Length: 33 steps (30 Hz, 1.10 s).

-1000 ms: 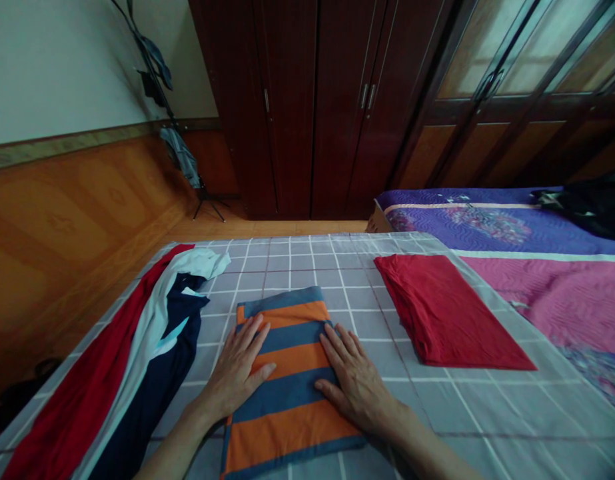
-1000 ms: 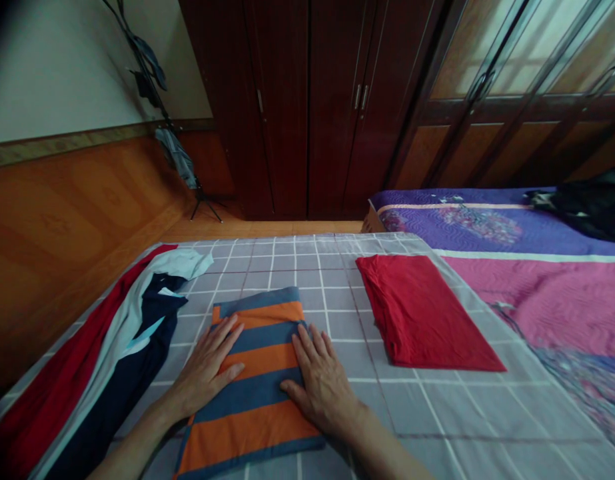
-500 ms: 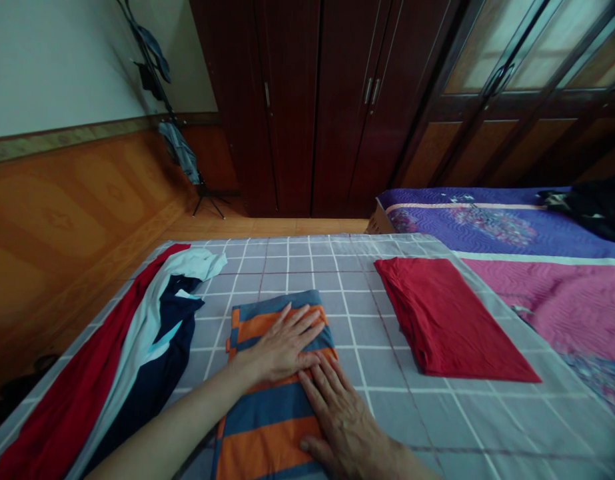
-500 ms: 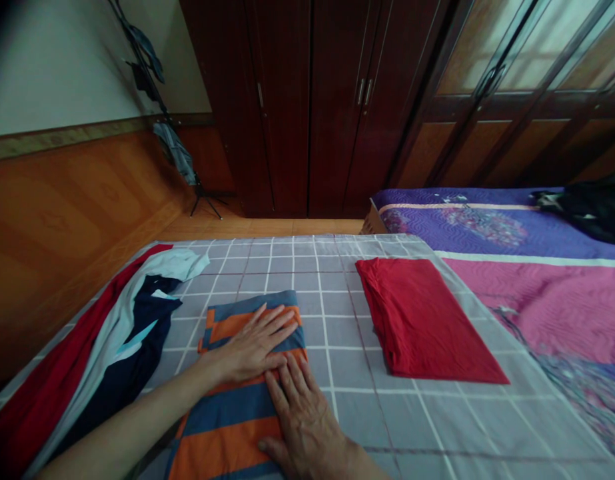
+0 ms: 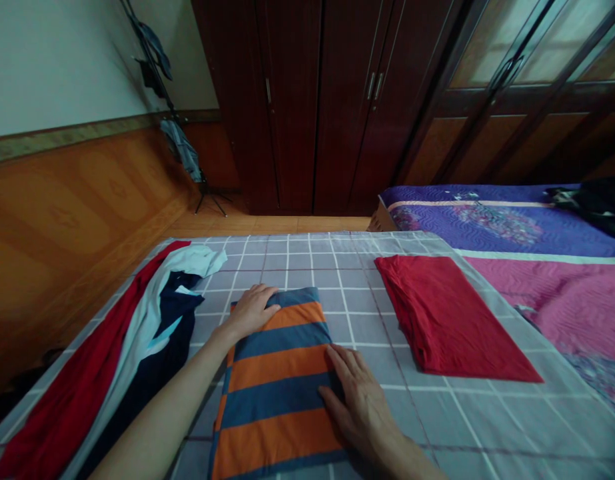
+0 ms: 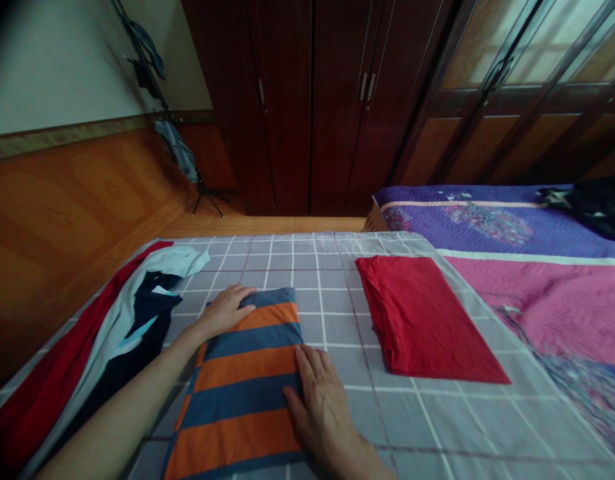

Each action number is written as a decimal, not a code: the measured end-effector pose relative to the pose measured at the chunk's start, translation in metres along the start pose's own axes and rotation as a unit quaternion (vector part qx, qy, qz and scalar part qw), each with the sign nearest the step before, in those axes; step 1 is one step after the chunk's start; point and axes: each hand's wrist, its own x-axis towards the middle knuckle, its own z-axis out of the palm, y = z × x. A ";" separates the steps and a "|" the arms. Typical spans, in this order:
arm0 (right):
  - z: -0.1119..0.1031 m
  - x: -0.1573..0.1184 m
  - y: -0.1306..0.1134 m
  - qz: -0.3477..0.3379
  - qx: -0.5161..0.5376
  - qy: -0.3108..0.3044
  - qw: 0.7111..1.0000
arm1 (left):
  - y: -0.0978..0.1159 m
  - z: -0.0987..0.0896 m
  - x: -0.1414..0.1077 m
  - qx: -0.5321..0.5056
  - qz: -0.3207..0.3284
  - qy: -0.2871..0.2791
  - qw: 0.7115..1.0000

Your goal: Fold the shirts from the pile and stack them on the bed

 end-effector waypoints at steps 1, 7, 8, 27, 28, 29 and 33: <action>0.001 0.001 0.001 0.001 0.003 0.010 1.000 | 0.001 -0.001 0.002 -0.003 -0.004 -0.008 1.000; 0.006 -0.001 -0.003 0.021 -0.006 0.007 1.000 | 0.000 -0.008 0.015 -0.013 -0.033 -0.055 0.998; 0.005 -0.002 -0.004 0.026 -0.009 -0.002 1.000 | 0.000 -0.008 0.016 -0.014 -0.037 -0.057 0.998; -0.021 0.000 -0.025 0.138 -0.103 -0.104 0.980 | -0.004 -0.017 0.023 -0.148 -0.032 -0.113 0.982; -0.021 -0.001 -0.027 0.151 -0.100 -0.118 0.976 | -0.001 -0.016 0.028 -0.158 -0.027 -0.117 0.980; -0.021 -0.002 -0.029 0.165 -0.094 -0.131 0.973 | 0.003 -0.015 0.033 -0.168 -0.021 -0.125 0.978; -0.019 -0.012 -0.035 0.226 -0.082 -0.139 0.961 | 0.018 -0.020 0.039 -0.213 0.009 -0.178 0.961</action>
